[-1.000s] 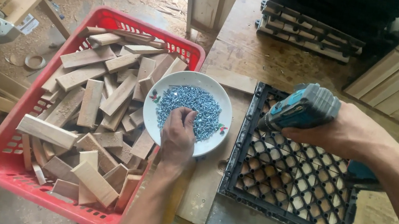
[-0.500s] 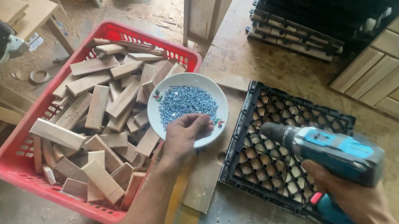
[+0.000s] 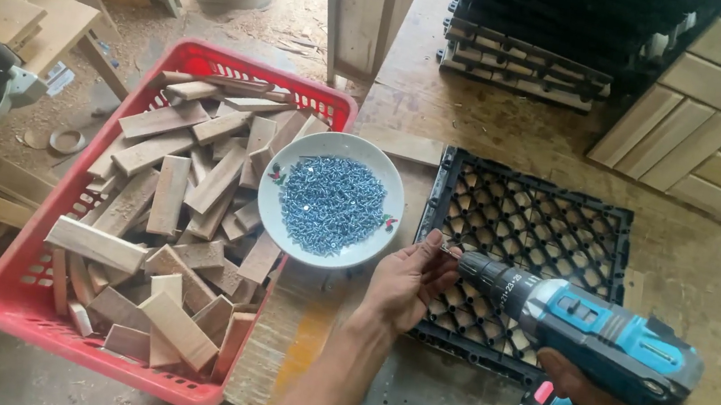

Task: Assembling wooden floor tiles by screwing wooden slats onto a plastic grid base using a power drill.

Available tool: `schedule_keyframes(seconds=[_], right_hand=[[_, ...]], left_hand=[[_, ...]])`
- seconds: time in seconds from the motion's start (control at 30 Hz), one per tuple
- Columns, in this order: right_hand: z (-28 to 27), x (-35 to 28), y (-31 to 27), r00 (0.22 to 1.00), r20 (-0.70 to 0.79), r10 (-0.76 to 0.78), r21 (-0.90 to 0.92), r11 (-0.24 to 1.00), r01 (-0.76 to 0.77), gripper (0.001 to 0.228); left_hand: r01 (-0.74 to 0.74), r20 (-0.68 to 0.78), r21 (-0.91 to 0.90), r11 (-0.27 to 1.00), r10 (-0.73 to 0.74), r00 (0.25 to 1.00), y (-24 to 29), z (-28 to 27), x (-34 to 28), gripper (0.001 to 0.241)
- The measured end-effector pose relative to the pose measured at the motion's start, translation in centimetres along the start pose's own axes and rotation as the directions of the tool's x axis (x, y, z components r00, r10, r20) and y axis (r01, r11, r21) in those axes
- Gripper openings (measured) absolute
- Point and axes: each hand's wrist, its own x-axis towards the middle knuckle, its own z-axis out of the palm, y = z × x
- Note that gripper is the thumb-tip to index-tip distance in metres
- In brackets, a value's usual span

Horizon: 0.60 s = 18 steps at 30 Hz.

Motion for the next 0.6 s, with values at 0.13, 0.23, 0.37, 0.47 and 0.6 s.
schedule_keyframes(seconds=[0.13,0.23,0.37,0.47,0.6], right_hand=[[-0.4,0.3,0.9,0.998,0.014,-0.058,-0.075,0.995,0.059,0.029],[0.0,-0.5,-1.1,0.989,-0.017,0.146,-0.144,0.979,-0.147,0.035],[-1.0,0.5,-0.1,0.999,-0.043,0.034,-0.210,0.977,-0.042,0.077],[-1.7,-1.6,-5.0,0.984,0.021,0.175,-0.147,0.974,-0.170,0.067],[-2.5,-1.5,-4.4,0.959,0.018,0.282,-0.039,0.959,-0.281,0.062]], left_hand=[[0.004,-0.011,-0.053,0.999,-0.005,1.000,-0.1,0.1,-0.4,0.028],[-0.007,0.004,-0.012,1.000,0.007,1.000,-0.2,0.2,-0.8,0.029],[-0.030,0.010,0.044,0.999,0.030,1.000,-0.5,0.2,-0.8,0.027],[-0.022,0.065,0.189,0.982,0.010,0.998,-0.9,0.2,-0.8,0.028],[0.047,-0.009,0.006,0.999,-0.047,0.999,-2.4,1.6,0.0,0.032]])
